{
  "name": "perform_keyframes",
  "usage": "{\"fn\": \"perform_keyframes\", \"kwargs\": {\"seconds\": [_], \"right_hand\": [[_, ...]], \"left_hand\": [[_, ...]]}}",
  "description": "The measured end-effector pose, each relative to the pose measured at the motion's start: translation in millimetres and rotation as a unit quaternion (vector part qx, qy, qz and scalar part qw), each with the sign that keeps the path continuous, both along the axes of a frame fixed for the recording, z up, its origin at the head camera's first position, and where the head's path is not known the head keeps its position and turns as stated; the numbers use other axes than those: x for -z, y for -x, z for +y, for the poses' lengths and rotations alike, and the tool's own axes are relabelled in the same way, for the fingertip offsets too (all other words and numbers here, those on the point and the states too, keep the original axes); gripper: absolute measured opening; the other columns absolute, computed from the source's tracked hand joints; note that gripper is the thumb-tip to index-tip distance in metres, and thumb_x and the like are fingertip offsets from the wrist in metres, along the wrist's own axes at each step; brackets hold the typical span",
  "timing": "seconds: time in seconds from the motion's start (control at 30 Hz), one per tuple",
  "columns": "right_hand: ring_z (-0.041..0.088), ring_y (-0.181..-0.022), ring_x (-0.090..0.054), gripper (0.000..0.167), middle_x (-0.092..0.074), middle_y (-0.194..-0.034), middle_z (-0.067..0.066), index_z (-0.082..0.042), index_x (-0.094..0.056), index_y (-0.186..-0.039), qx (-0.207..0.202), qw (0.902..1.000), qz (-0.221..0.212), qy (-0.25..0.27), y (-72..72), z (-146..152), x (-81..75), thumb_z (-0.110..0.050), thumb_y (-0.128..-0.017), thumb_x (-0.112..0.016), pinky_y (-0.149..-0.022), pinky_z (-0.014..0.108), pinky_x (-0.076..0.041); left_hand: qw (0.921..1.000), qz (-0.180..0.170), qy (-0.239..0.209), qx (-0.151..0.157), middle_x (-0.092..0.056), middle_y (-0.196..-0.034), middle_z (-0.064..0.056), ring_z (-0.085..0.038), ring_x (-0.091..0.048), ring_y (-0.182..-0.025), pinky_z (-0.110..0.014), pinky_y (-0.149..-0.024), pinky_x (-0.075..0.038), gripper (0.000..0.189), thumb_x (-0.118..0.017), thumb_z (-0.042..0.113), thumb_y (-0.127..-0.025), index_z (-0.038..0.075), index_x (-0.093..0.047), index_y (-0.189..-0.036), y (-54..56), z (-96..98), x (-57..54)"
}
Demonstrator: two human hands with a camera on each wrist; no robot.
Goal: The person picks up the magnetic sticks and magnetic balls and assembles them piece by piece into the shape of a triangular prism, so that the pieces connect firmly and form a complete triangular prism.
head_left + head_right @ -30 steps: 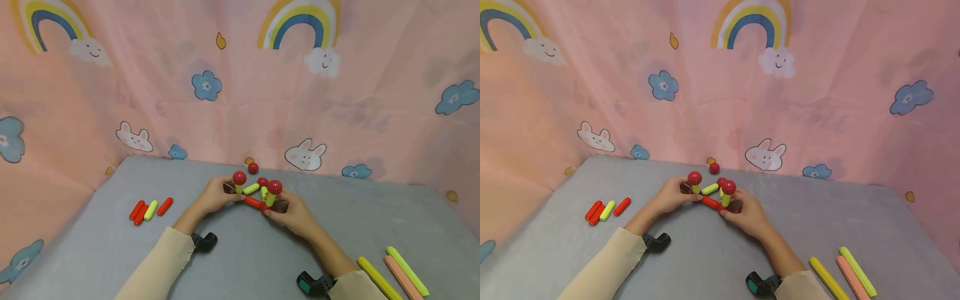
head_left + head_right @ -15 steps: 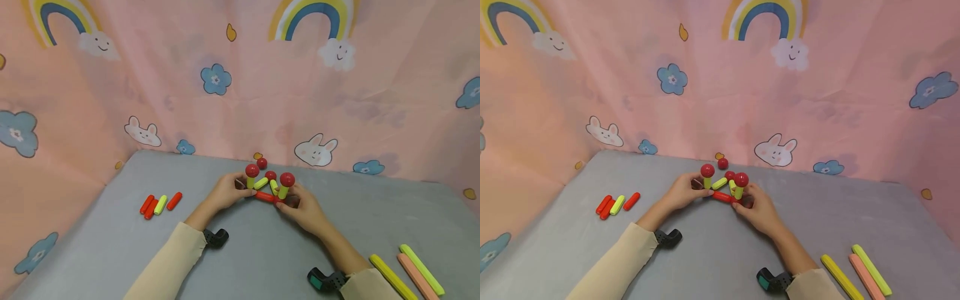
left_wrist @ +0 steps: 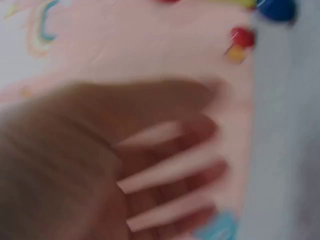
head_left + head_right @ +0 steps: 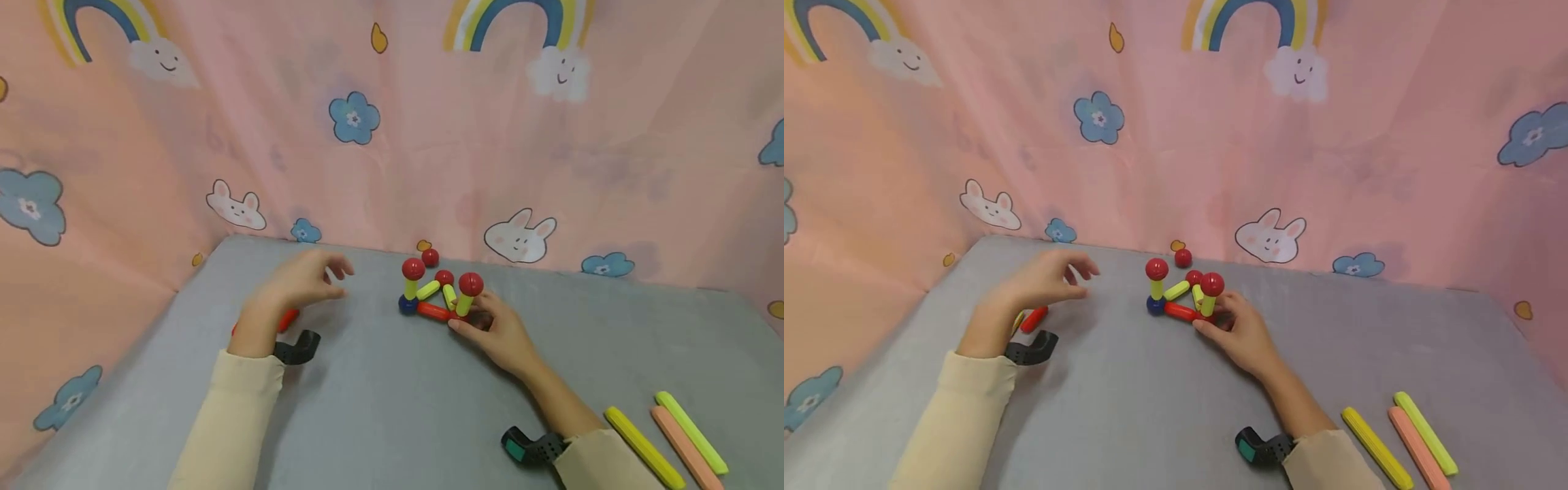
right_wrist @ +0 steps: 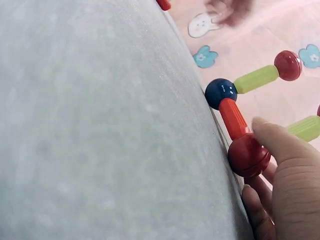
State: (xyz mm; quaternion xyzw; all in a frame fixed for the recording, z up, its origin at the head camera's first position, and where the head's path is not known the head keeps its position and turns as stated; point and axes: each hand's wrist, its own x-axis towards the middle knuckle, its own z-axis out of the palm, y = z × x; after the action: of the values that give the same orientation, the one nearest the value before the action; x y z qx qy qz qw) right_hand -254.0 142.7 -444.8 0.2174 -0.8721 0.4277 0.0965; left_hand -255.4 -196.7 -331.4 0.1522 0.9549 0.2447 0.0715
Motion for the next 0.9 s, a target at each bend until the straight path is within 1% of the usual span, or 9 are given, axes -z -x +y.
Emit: {"fn": "perform_keyframes", "kwargs": {"seconds": [0.07,0.13,0.2,0.27,0.47,0.6,0.7,0.8,0.9], "right_hand": [[0.016,-0.081,-0.059,0.029,-0.067,-0.111,0.008,-0.01,-0.071,-0.112,0.001,1.0,-0.002,0.006,1.7,1,-3.1,-0.022,-0.088,-0.08,-0.07,0.022,-0.051],[0.017,-0.086,-0.063,0.032,-0.068,-0.112,0.008,-0.011,-0.071,-0.117,0.0,0.9998,-0.016,0.014,0.6,1,-3.6,-0.024,-0.088,-0.079,-0.073,0.021,-0.054],[0.02,-0.093,-0.067,0.037,-0.069,-0.113,0.008,-0.012,-0.069,-0.122,0.001,0.9994,-0.029,0.021,-1.0,0,-3.6,-0.025,-0.089,-0.079,-0.078,0.022,-0.056],[0.023,-0.1,-0.068,0.041,-0.069,-0.115,0.009,-0.011,-0.067,-0.127,0.003,0.9987,-0.04,0.032,-0.5,-1,-5.4,-0.025,-0.089,-0.078,-0.084,0.026,-0.057],[0.026,-0.107,-0.066,0.044,-0.07,-0.116,0.01,-0.011,-0.065,-0.131,0.021,0.9975,-0.048,0.047,4.9,0,-12.4,-0.025,-0.09,-0.077,-0.092,0.033,-0.056],[0.025,-0.105,-0.065,0.04,-0.071,-0.113,0.011,-0.009,-0.067,-0.127,0.015,0.9974,-0.055,0.045,1.7,2,-10.7,-0.023,-0.091,-0.077,-0.091,0.033,-0.056],[0.023,-0.105,-0.065,0.036,-0.072,-0.112,0.01,-0.01,-0.068,-0.124,0.022,0.997,-0.053,0.052,-0.2,2,-9.6,-0.023,-0.091,-0.076,-0.091,0.035,-0.056],[0.022,-0.105,-0.065,0.034,-0.072,-0.11,0.009,-0.011,-0.069,-0.122,0.031,0.9962,-0.051,0.063,-1.4,3,-9.8,-0.023,-0.091,-0.077,-0.091,0.034,-0.055],[0.022,-0.104,-0.066,0.032,-0.073,-0.107,0.01,-0.01,-0.07,-0.12,0.028,0.9948,-0.054,0.082,-1.0,2,-9.7,-0.022,-0.091,-0.077,-0.09,0.03,-0.056]], "left_hand": [[0.9982,-0.019,0.043,-0.037,-0.068,-0.124,-0.018,-0.031,-0.066,-0.106,-0.044,-0.087,-0.057,0.037,-0.074,0.014,-0.088,0.008,-0.068,-0.123,-6.9,-14.2,-7.8],[0.9926,-0.051,0.083,-0.072,-0.066,-0.123,-0.019,-0.033,-0.063,-0.105,-0.045,-0.085,-0.056,0.042,-0.075,0.014,-0.085,0.005,-0.066,-0.125,-13.0,-24.5,-8.2],[0.9859,-0.084,0.104,-0.1,-0.065,-0.121,-0.019,-0.031,-0.06,-0.099,-0.042,-0.08,-0.055,0.047,-0.077,0.012,-0.08,0.003,-0.065,-0.125,-16.6,-31.2,-4.8],[0.9816,-0.102,0.115,-0.114,-0.064,-0.118,-0.019,-0.031,-0.058,-0.096,-0.04,-0.077,-0.053,0.047,-0.078,0.011,-0.077,0.004,-0.066,-0.122,-15.6,-34.2,-0.4],[0.9791,-0.119,0.101,-0.131,-0.062,-0.117,-0.019,-0.032,-0.056,-0.096,-0.037,-0.072,-0.049,0.037,-0.078,0.008,-0.078,0.006,-0.067,-0.113,-8.3,-34.9,6.4],[0.9727,-0.157,0.09,-0.145,-0.059,-0.112,-0.019,-0.032,-0.057,-0.093,-0.035,-0.068,-0.05,0.041,-0.081,0.008,-0.077,0.004,-0.064,-0.114,-12.4,-38.0,6.0],[0.9706,-0.166,0.09,-0.149,-0.061,-0.104,-0.018,-0.032,-0.058,-0.088,-0.035,-0.066,-0.051,0.035,-0.08,0.005,-0.078,0.001,-0.065,-0.109,-14.3,-39.3,5.3],[0.9754,-0.152,0.08,-0.138,-0.063,-0.094,-0.015,-0.028,-0.059,-0.08,-0.032,-0.062,-0.05,0.024,-0.078,0.002,-0.079,0.0,-0.068,-0.1,-11.1,-38.9,5.1],[0.9882,-0.103,0.049,-0.103,-0.067,-0.091,-0.013,-0.025,-0.059,-0.078,-0.03,-0.063,-0.049,0.017,-0.075,0.001,-0.081,0.0,-0.072,-0.097,-3.6,-36.6,4.7]]}}
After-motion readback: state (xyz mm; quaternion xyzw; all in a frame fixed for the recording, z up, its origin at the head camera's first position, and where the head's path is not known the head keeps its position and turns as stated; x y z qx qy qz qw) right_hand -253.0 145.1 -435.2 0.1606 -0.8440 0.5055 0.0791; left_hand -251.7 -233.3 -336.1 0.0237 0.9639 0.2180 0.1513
